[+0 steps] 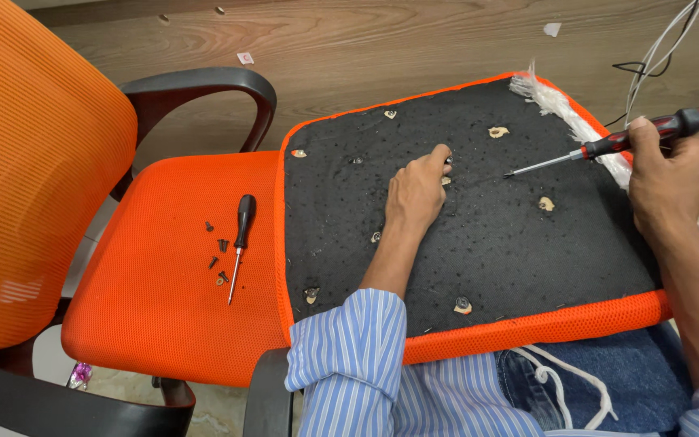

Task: The person uses a screwdriver to remove screws from the underside of an orange office chair seat. They place the removed screws on the chair seat and continue unscrewing additional fasteners.

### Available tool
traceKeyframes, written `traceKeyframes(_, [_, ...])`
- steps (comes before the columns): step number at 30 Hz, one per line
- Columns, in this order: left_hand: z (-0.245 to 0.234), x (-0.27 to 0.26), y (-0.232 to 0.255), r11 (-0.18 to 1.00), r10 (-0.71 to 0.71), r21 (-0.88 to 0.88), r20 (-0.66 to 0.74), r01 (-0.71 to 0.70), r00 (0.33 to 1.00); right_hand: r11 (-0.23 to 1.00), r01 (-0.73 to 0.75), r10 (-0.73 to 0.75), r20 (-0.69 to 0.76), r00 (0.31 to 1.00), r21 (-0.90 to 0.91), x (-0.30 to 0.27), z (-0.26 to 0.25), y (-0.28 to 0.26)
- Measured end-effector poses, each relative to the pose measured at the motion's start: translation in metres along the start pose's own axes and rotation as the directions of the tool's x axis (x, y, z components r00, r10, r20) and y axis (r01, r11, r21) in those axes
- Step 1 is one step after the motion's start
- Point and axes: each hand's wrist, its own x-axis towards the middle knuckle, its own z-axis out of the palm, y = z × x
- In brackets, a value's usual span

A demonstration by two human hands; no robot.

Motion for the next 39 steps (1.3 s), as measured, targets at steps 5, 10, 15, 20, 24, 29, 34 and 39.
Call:
traceKeyframes(5, [0.004, -0.007, 0.005, 1.000, -0.018, -0.020, -0.044, 0.017, 0.999, 1.000, 0.001, -0.001, -0.026, 1.000, -0.016, 0.001, 0.001, 0.004])
traceKeyframes(10, [0.008, -0.030, 0.027, 0.987, -0.117, 0.106, -0.012, 0.118, 0.993, 0.990, 0.015, -0.014, -0.007, 1.000, 0.142, 0.001, 0.005, 0.004])
traceKeyframes(15, [-0.004, -0.031, 0.025, 0.980, -0.199, -0.028, 0.000, 0.199, 0.980, 0.994, 0.004, -0.005, 0.007, 1.000, 0.113, -0.001, 0.002, 0.003])
traceKeyframes(20, [-0.015, -0.016, 0.016, 0.984, -0.161, -0.078, 0.014, 0.162, 0.987, 0.992, -0.001, 0.002, -0.008, 1.000, 0.126, -0.005, 0.005, 0.000])
traceKeyframes(24, [-0.020, -0.006, 0.004, 0.989, -0.131, -0.062, 0.041, 0.133, 0.991, 0.975, 0.004, 0.007, -0.051, 0.999, 0.222, -0.009, 0.005, 0.002])
traceKeyframes(29, [-0.021, 0.006, -0.003, 0.988, -0.091, -0.113, 0.109, 0.104, 0.990, 0.923, -0.024, 0.045, -0.046, 0.998, 0.384, -0.011, 0.001, 0.015])
traceKeyframes(34, [-0.021, -0.003, 0.002, 0.980, -0.133, -0.139, 0.073, 0.143, 0.988, 0.919, -0.003, 0.017, -0.031, 0.999, 0.395, -0.005, -0.001, 0.008])
traceKeyframes(39, [-0.032, -0.015, -0.003, 0.975, -0.104, -0.198, -0.001, 0.101, 0.995, 0.964, 0.036, -0.030, -0.026, 0.999, 0.265, -0.010, -0.003, -0.025])
